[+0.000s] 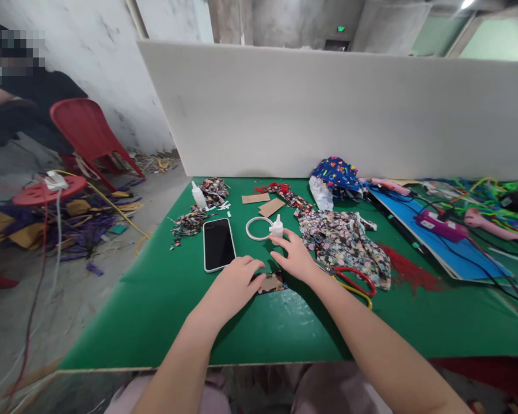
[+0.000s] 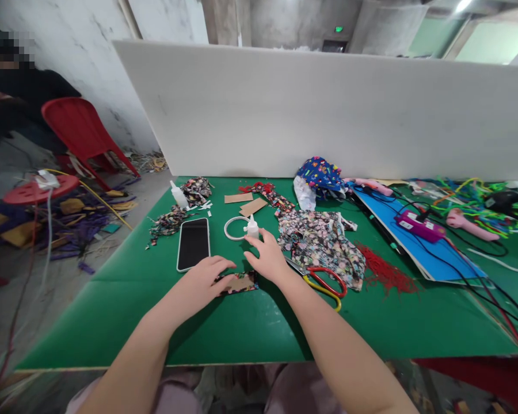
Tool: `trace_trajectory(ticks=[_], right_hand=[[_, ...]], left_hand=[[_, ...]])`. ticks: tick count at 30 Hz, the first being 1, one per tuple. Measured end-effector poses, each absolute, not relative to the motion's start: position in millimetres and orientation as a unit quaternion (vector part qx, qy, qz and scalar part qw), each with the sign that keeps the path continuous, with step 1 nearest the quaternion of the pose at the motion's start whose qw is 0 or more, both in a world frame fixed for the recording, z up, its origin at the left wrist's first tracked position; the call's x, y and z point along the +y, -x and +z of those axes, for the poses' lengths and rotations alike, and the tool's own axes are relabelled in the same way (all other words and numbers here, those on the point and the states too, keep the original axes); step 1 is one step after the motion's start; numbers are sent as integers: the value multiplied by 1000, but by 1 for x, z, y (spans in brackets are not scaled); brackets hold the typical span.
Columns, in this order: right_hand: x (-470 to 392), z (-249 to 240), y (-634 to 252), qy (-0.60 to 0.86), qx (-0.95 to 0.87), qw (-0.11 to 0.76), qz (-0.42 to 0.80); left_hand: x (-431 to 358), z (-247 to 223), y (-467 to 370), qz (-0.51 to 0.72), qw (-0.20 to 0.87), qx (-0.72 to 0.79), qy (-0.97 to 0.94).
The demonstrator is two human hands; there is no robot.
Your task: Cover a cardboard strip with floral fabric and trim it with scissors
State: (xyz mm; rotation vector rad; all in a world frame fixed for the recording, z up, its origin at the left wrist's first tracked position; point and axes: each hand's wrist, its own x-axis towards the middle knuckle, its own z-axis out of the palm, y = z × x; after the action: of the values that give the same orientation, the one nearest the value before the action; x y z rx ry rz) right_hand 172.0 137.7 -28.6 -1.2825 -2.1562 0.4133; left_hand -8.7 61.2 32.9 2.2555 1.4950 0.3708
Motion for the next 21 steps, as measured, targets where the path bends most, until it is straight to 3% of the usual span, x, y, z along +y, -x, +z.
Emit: trace_trajectory(ticks=[10, 16, 21], right_hand=[[140, -6, -189, 548, -665, 490, 132], [144, -6, -198, 552, -610, 550, 143], [144, -7, -197, 541, -611, 539, 207]], left_hand=[[58, 12, 14, 44, 170, 538, -824], [58, 14, 6, 66, 139, 523, -838], [59, 4, -4, 73, 111, 535, -834]])
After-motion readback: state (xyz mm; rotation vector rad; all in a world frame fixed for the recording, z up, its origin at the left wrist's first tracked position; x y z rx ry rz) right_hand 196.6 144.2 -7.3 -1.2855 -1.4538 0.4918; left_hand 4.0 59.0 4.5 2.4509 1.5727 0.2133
